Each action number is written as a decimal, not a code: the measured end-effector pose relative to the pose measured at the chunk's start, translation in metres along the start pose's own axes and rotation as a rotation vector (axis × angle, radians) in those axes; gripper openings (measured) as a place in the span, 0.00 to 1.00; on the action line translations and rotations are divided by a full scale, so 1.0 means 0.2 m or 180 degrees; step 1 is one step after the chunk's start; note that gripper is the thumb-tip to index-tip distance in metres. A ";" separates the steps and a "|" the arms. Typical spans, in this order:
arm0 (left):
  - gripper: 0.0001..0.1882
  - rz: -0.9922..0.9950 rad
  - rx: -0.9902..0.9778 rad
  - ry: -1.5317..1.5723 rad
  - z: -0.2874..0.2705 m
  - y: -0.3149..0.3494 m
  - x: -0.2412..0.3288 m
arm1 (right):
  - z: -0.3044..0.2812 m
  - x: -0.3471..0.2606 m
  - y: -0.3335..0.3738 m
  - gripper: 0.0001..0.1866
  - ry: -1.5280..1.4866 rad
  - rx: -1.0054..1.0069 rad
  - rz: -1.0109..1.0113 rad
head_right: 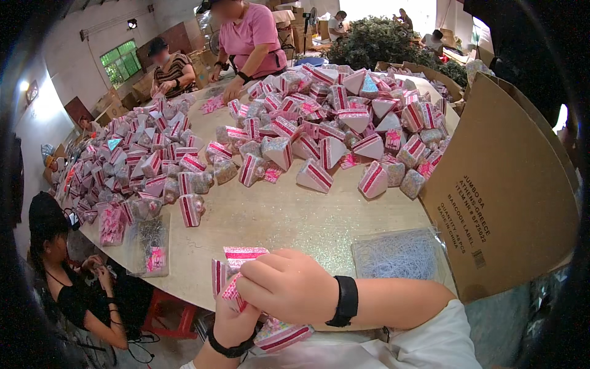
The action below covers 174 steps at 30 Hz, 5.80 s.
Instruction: Packing small triangular-shaped items into plastic bags and organizing them on a table in a manufacturing facility.
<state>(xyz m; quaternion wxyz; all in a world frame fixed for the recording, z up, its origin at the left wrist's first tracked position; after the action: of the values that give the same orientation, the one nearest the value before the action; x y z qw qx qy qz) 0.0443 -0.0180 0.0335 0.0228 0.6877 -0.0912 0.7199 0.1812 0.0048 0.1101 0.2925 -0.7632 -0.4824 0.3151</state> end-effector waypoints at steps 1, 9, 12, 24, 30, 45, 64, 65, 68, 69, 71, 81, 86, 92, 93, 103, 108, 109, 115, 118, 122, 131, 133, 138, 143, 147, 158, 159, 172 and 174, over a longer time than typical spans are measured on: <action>0.18 0.0077 0.0016 -0.0118 0.00 0.00 0.00 | 0.00 0.00 0.00 0.15 -0.0015 -0.0026 0.0008; 0.18 -0.0250 0.0247 0.0089 -0.04 0.00 -0.06 | 0.00 -0.01 0.01 0.15 -0.0088 0.0029 -0.0090; 0.19 -0.0137 0.0262 0.0069 -0.02 0.00 -0.03 | 0.00 -0.01 -0.01 0.13 -0.0158 0.0012 -0.0188; 0.18 -0.0097 0.0164 -0.0096 -0.04 0.00 -0.02 | 0.02 0.02 -0.02 0.12 -0.0504 -0.0304 -0.0283; 0.18 -0.0010 0.0338 -0.0146 -0.05 0.00 0.00 | 0.03 0.03 -0.03 0.13 -0.0715 -0.0456 -0.0240; 0.10 -0.0344 0.0463 -0.0264 -0.13 0.08 0.02 | 0.00 1.05 0.03 0.22 0.0425 -0.1088 0.2333; 0.14 -0.0243 0.0525 0.0323 -0.21 0.15 -0.06 | 0.20 0.96 0.19 0.12 0.0743 -0.1918 0.2994; 0.14 -0.0226 0.0541 0.0294 -0.21 0.16 -0.06 | 0.22 0.97 0.19 0.12 0.1110 -0.1810 0.2627; 0.13 -0.0063 0.0488 0.0181 -0.22 0.17 -0.04 | 0.27 1.07 0.23 0.15 0.2194 -0.1482 0.1391; 0.13 -0.0006 0.0466 0.0142 -0.23 0.17 -0.04 | 0.28 1.09 0.26 0.16 0.2437 -0.1590 0.1299; 0.13 -0.0015 0.0448 0.0148 -0.25 0.18 -0.01 | 0.28 1.13 0.29 0.19 0.2752 -0.1823 0.1160; 0.14 -0.0145 0.0618 0.0321 -0.28 0.22 -0.04 | 0.35 1.15 0.29 0.10 0.2950 -0.2826 0.1056; 0.09 -0.0273 0.0654 -0.0239 -0.29 0.20 0.02 | 0.21 1.13 0.26 0.07 0.2692 -0.1856 0.0714; 0.08 -0.0470 0.1021 0.0279 -0.39 0.13 0.01 | 0.04 0.76 -0.03 0.10 0.1985 -0.0761 0.0036; 0.08 -0.0467 0.0981 0.0356 -0.41 0.09 -0.02 | 0.01 0.68 -0.06 0.10 0.1711 -0.0684 0.0136; 0.20 0.0714 0.0671 -0.1318 -0.19 -0.07 0.09 | 0.11 0.32 -0.13 0.09 -0.1491 -0.2062 0.3356; 0.26 0.1254 0.0203 -0.1407 -0.09 -0.07 0.08 | 0.24 0.34 0.05 0.06 -0.2496 -0.2208 0.3558; 0.26 0.1500 0.0148 -0.1362 -0.07 -0.07 0.09 | 0.25 0.34 0.08 0.05 -0.2792 -0.2147 0.3764; 0.21 0.1325 -0.0431 -0.1720 0.03 -0.06 -0.03 | 0.23 0.25 0.19 0.04 -0.2958 -0.1115 0.4212; 0.18 0.1024 -0.0177 -0.1454 0.04 -0.09 -0.02 | 0.23 0.34 0.27 0.06 -0.2639 -0.0446 0.3990; 0.17 0.1007 0.0005 -0.1457 -0.04 -0.05 -0.04 | 0.01 0.30 0.32 0.08 -0.2184 -0.1233 0.3581; 0.14 0.0452 0.0579 -0.1531 -0.17 0.00 -0.08 | -0.22 -0.06 0.56 0.15 0.0011 -0.2631 0.1919; 0.13 0.0362 0.0543 -0.1418 -0.18 -0.01 -0.10 | -0.19 -0.07 0.63 0.17 0.0069 -0.2633 0.1671; 0.13 0.0360 0.0484 -0.1327 -0.13 -0.02 -0.08 | -0.14 -0.04 0.59 0.15 0.0236 -0.2405 0.1644; 0.13 0.0395 0.0342 -0.1510 -0.12 0.03 -0.08 | -0.05 -0.05 0.61 0.20 0.0462 -0.3656 0.1960; 0.12 0.0203 0.0309 -0.1372 -0.13 0.05 -0.08 | 0.01 -0.10 0.72 0.20 -0.0523 -0.3601 0.2191; 0.33 -0.0350 -0.0426 0.0834 -0.03 0.02 -0.11 | -0.13 -0.16 0.57 0.12 -0.2033 -0.2359 0.2132; 0.36 -0.0460 -0.0493 0.0969 -0.02 0.02 -0.11 | -0.17 -0.16 0.47 0.10 -0.1975 -0.2236 0.2102; 0.45 -0.0399 -0.1124 0.1192 0.13 0.04 -0.07 | -0.07 -0.03 0.22 0.08 -0.1314 -0.0423 0.2202; 0.37 -0.0304 -0.1127 0.1251 0.14 0.04 -0.08 | -0.07 -0.02 0.24 0.09 -0.1301 -0.0246 0.2438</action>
<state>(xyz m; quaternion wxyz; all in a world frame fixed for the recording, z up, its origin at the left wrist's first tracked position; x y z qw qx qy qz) 0.0710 -0.0281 0.0171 0.1939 0.5235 -0.1769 0.8106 0.2162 -0.0193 0.0830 0.0242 -0.8194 -0.2238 0.5272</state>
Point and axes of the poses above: each hand's wrist, its own y-axis away from the middle knuckle, its own z-axis out of the palm, x = y × z, the point moved 4 cm from there along -y, towards the middle knuckle, and after that the axes turned 4 degrees about x, right-handed, at the moved point
